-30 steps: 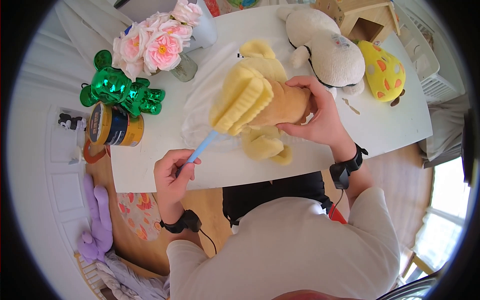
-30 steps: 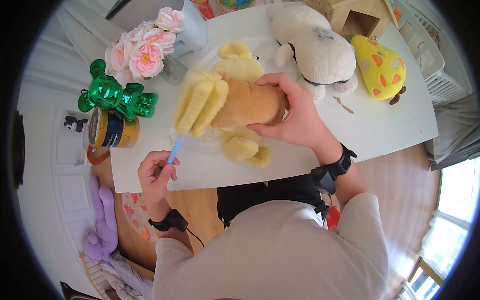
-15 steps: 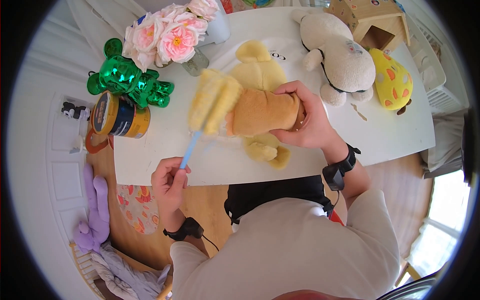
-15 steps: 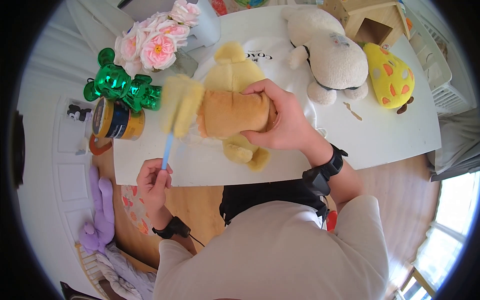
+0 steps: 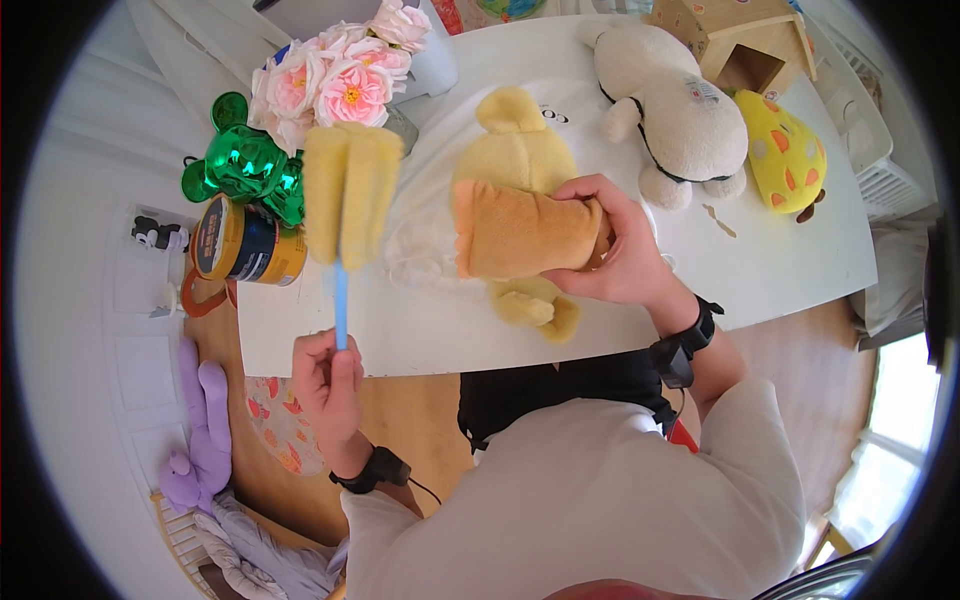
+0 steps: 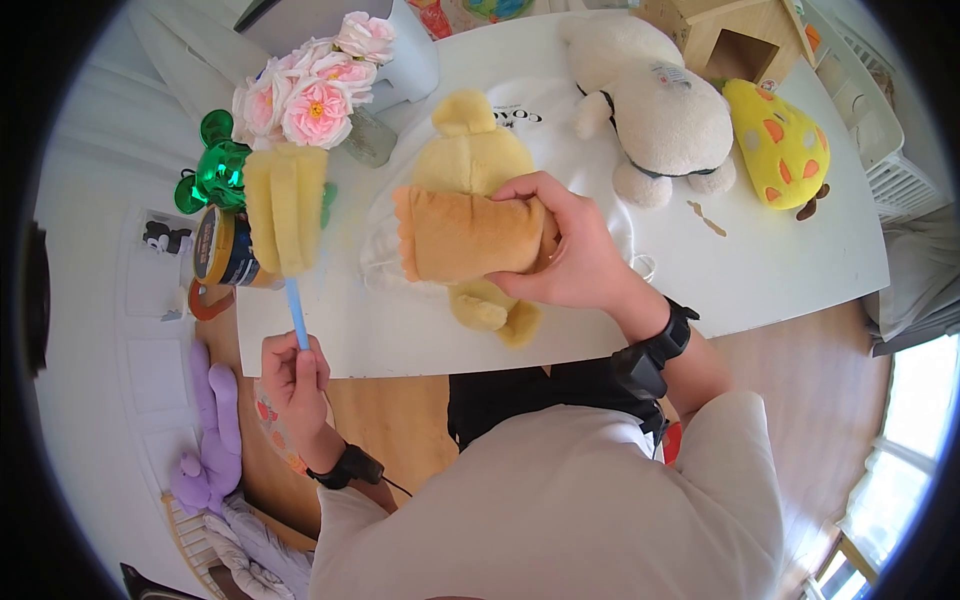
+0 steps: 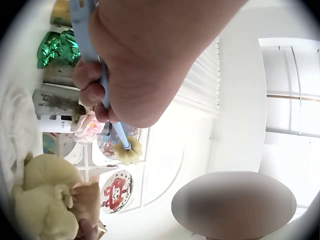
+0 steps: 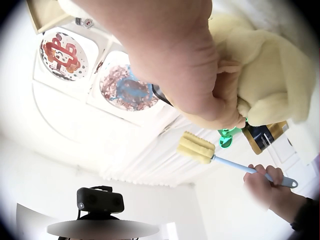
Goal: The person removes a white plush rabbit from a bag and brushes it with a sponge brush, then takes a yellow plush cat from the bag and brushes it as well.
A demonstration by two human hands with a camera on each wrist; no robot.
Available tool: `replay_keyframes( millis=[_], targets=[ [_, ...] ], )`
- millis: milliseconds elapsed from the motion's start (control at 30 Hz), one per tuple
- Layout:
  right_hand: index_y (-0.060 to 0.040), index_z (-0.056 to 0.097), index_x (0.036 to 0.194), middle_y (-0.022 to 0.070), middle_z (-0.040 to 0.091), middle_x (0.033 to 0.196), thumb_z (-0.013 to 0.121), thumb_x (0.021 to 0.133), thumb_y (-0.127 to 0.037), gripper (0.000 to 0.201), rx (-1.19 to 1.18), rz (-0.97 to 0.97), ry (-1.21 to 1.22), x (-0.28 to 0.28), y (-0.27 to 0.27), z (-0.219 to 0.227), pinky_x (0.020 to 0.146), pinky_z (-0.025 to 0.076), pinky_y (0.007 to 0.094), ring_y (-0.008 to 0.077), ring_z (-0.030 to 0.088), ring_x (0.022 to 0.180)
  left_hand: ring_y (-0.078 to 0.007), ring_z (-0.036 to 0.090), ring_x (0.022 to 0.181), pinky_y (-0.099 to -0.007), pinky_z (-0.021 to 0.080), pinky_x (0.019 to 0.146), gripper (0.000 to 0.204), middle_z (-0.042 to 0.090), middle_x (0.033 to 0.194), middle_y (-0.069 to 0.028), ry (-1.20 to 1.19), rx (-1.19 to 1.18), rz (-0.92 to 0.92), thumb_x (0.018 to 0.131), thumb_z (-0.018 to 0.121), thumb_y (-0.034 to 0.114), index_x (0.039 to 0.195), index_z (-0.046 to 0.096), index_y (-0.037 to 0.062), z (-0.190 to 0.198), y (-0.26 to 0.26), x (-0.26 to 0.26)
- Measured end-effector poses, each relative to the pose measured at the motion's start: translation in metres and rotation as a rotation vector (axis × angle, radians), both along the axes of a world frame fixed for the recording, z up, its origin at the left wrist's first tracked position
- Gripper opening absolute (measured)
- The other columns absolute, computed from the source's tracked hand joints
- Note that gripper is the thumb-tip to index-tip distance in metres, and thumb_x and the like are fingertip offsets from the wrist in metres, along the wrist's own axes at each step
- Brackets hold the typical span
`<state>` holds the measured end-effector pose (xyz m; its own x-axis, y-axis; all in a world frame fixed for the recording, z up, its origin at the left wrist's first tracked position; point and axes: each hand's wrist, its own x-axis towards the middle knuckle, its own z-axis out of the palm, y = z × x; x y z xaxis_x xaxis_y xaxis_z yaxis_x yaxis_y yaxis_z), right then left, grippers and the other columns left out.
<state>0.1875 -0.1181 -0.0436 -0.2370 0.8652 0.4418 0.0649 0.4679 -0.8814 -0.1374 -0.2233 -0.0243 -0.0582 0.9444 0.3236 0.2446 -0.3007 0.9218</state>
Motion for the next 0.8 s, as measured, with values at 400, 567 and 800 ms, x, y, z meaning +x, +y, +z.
replay_keyframes(
  millis=[400, 567, 800],
  targets=[
    [-0.0023, 0.060, 0.104, 0.0077, 0.066, 0.091, 0.087, 0.059, -0.018, 0.055, -0.111, -0.030, -0.035, -0.007, -0.008, -0.006, 0.077, 0.051, 0.0276, 0.0149, 0.065, 0.084, -0.0045, 0.042, 0.060, -0.0184, 0.034, 0.054, 0.013, 0.052, 0.074, -0.0001, -0.063, -0.117, 0.119, 0.093, 0.052, 0.000, 0.105, 0.056, -0.0006, 0.015, -0.016, 0.003],
    [-0.0020, 0.061, 0.102, 0.0079, 0.066, 0.091, 0.086, 0.059, -0.018, 0.053, 0.037, 0.001, -0.106, -0.010, -0.004, -0.013, 0.077, 0.051, 0.0275, 0.0151, 0.065, 0.084, -0.0079, 0.048, 0.061, -0.0211, 0.038, 0.056, 0.012, 0.058, 0.080, -0.0033, 0.377, -0.175, -0.129, 0.090, 0.057, 0.002, 0.102, 0.059, -0.0002, 0.021, -0.016, 0.040],
    [-0.0012, 0.059, 0.106, 0.0036, 0.065, 0.094, 0.086, 0.062, -0.012, 0.052, -0.181, -0.005, 0.001, -0.023, -0.014, -0.009, 0.078, 0.049, 0.0256, 0.0082, 0.060, 0.088, -0.0062, 0.046, 0.059, -0.0188, 0.036, 0.054, 0.013, 0.054, 0.075, -0.0010, 0.073, -0.097, 0.041, 0.091, 0.055, 0.000, 0.103, 0.058, -0.0008, 0.027, -0.026, 0.026]
  ],
)
